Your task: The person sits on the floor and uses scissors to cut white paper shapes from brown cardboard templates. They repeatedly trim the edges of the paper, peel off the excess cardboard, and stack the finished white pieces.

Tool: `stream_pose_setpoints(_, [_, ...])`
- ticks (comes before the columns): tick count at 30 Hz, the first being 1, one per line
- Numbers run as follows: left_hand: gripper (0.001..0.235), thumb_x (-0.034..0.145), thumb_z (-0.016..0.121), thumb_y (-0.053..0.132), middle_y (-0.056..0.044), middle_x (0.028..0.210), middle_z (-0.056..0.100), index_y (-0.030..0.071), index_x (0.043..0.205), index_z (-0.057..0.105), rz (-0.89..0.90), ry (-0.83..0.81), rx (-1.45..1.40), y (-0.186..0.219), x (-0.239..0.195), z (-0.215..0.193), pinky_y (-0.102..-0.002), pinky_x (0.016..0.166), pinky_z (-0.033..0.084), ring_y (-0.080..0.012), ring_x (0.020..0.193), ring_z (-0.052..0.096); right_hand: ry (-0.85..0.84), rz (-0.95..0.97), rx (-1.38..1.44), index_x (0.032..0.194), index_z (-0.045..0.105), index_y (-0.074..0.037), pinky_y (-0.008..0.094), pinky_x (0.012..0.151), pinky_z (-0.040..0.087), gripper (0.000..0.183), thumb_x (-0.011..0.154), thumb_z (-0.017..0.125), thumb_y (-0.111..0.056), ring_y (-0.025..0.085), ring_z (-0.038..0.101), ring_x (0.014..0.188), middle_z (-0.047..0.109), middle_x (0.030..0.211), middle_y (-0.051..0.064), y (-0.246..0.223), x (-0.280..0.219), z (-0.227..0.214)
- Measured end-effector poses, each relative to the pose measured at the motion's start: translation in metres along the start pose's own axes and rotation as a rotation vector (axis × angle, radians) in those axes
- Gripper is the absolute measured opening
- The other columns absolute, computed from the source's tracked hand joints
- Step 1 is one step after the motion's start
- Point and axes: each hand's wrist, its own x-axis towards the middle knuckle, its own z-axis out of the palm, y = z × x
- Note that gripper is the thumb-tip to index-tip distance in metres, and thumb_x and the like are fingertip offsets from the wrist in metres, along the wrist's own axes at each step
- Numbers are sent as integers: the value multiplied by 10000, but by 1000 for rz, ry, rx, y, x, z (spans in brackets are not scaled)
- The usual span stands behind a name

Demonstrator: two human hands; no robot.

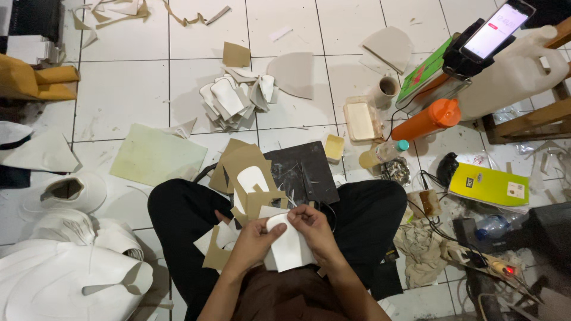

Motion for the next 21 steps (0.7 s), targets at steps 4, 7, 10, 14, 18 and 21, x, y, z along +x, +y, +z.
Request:
stream_pose_setpoints(4, [279, 832, 678, 283, -44, 742, 735, 23, 893, 758, -14, 69, 87, 11, -6, 0, -230, 517, 452, -98, 611, 625, -70, 71, 44, 967, 675, -38, 267, 609, 486, 263, 805, 720, -240, 135, 604, 709, 678, 821, 85, 5, -1, 3])
stream_pose_setpoints(7, [261, 849, 672, 242, -60, 760, 733, 3, 915, 756, 7, 41, -21, 7, -5, 0, -228, 526, 476, -96, 629, 628, -33, -32, -65, 830, 629, -74, 213, 628, 430, 155, 820, 744, -178, 77, 530, 706, 598, 744, 8, 6, 1, 0])
stream_pose_setpoints(10, [425, 792, 675, 280, -141, 934, 752, -27, 1085, 700, -17, -25, -107, 2, -2, -2, -279, 650, 543, -174, 760, 684, 3, -85, -23, 748, 600, -99, 236, 568, 415, 187, 779, 770, -169, 80, 517, 633, 582, 685, 7, 6, 1, -1])
stream_pose_setpoints(14, [298, 839, 660, 236, -80, 849, 757, -6, 987, 752, 40, 36, -31, 12, -9, -3, -250, 629, 512, -127, 724, 664, -7, -35, 100, 824, 616, -86, 234, 603, 433, 142, 822, 734, -165, 98, 540, 685, 599, 756, 23, 1, -5, 8])
stream_pose_setpoints(18, [371, 853, 703, 356, -122, 780, 748, 11, 981, 747, 219, 116, 139, 40, -21, 4, -316, 677, 508, -138, 762, 594, 99, -183, 30, 871, 699, -15, 202, 605, 428, 170, 757, 802, -88, 82, 517, 666, 550, 690, 13, 11, 2, 10])
stream_pose_setpoints(21, [212, 850, 690, 222, -125, 669, 697, 23, 883, 755, 326, 276, 231, 14, -3, -4, -317, 605, 474, -131, 678, 548, 93, -255, -99, 848, 725, -38, 204, 607, 413, 174, 714, 827, -81, 86, 494, 657, 563, 677, 21, 6, 0, 7])
